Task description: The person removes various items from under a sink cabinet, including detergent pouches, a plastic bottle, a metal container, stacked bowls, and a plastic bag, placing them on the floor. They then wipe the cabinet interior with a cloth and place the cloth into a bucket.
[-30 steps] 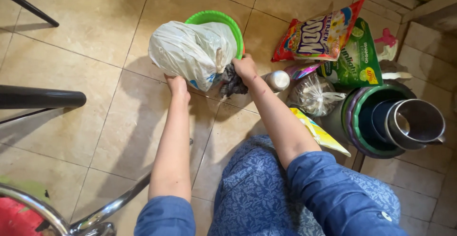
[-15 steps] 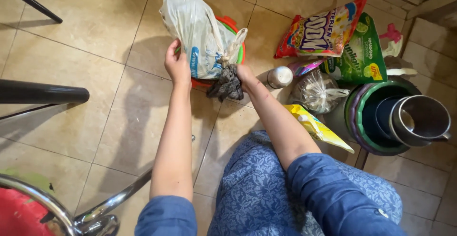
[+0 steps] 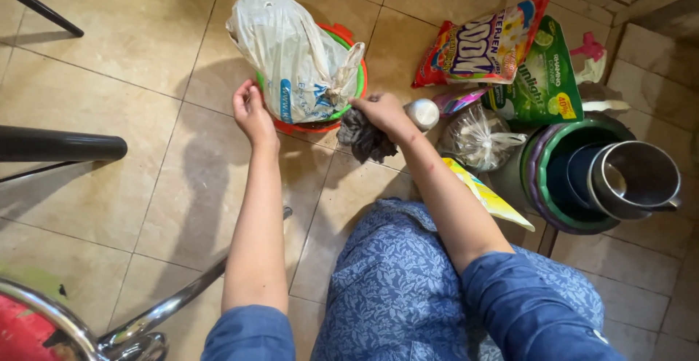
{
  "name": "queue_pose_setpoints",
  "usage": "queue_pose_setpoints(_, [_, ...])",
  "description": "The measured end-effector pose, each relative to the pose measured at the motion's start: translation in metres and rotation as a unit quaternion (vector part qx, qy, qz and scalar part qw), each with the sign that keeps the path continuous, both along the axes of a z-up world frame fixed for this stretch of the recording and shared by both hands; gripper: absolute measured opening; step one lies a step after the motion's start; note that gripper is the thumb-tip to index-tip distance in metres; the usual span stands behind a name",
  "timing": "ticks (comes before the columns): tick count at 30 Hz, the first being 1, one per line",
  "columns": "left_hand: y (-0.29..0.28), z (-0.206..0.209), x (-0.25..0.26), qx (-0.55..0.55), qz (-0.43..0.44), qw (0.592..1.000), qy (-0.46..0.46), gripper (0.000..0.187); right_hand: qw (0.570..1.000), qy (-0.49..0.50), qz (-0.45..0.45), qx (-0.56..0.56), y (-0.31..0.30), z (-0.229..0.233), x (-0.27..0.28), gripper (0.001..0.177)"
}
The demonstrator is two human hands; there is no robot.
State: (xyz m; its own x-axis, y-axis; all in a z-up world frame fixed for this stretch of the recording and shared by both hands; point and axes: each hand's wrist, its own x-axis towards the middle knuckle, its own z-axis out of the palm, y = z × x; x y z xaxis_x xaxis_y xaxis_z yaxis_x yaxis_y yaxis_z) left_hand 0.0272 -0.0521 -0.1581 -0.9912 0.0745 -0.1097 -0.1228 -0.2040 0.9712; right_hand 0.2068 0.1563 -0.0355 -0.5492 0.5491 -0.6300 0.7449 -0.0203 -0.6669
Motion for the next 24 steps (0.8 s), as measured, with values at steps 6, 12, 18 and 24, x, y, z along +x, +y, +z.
queue_pose_setpoints(6, [-0.011,0.016,0.017,0.052,-0.078,0.995,-0.044,0.043,0.939,0.340,-0.047,-0.007,-0.021,0.061,-0.010,0.038])
queue_pose_setpoints(12, [-0.011,0.026,0.026,-0.245,-0.131,0.944,0.176,0.076,0.798,0.430,0.193,0.376,-0.052,0.007,0.000,0.048])
queue_pose_setpoints(18, [-0.006,0.042,0.020,-0.287,-0.123,0.946,0.093,0.066,0.855,0.276,0.221,0.380,-0.049,-0.052,0.036,0.036])
queue_pose_setpoints(24, [0.007,0.041,0.023,-0.288,-0.114,0.950,0.027,0.058,0.775,0.400,0.265,0.411,-0.076,-0.001,0.011,0.035])
